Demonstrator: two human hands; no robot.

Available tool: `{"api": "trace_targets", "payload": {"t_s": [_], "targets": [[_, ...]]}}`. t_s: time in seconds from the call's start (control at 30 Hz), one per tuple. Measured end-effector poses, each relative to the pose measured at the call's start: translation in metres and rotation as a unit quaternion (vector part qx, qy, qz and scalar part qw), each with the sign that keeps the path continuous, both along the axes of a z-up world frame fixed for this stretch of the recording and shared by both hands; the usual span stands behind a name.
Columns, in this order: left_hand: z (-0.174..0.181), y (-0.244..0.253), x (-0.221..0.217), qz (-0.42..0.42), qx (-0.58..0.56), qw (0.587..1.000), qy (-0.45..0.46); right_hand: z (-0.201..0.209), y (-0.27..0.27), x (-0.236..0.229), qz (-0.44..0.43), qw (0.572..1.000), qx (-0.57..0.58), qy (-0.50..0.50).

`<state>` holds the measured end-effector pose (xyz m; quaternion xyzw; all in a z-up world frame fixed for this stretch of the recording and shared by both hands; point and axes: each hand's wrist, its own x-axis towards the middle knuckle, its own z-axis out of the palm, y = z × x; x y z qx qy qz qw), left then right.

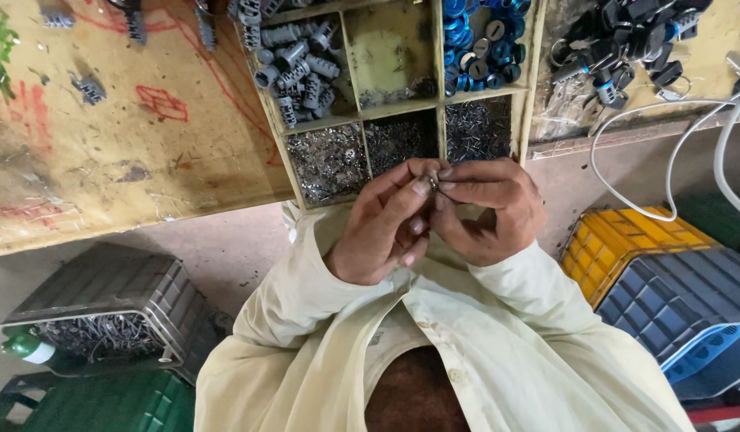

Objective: The person assembles small lock components by hand, inserting pins and attaching blue plastic caps to metal cylinders. The person repeatedly picks parts from a compartmentalized tray and assembles them one at a time.

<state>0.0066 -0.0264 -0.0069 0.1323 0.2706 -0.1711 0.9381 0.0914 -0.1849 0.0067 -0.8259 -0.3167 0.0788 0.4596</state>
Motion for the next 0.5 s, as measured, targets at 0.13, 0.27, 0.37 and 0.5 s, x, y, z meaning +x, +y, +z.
{"api": "trace_targets", "payload": {"t_s": [0.13,0.27,0.37,0.5], "targets": [[-0.001,0.0,0.0,0.011,-0.023,1.0,0.003,0.002,0.0,-0.003,-0.012,1.0,-0.001,0.009],[0.004,0.001,0.002,0.014,0.025,1.0,0.001,0.002,0.004,-0.004,-0.024,0.999,-0.002,0.028],[0.008,0.006,0.002,0.011,0.122,0.991,-0.048,0.002,0.008,-0.002,-0.005,1.0,-0.022,-0.013],[0.011,0.014,0.002,0.022,0.262,0.962,-0.074,0.0,0.008,0.005,0.057,0.996,0.007,-0.064]]}}
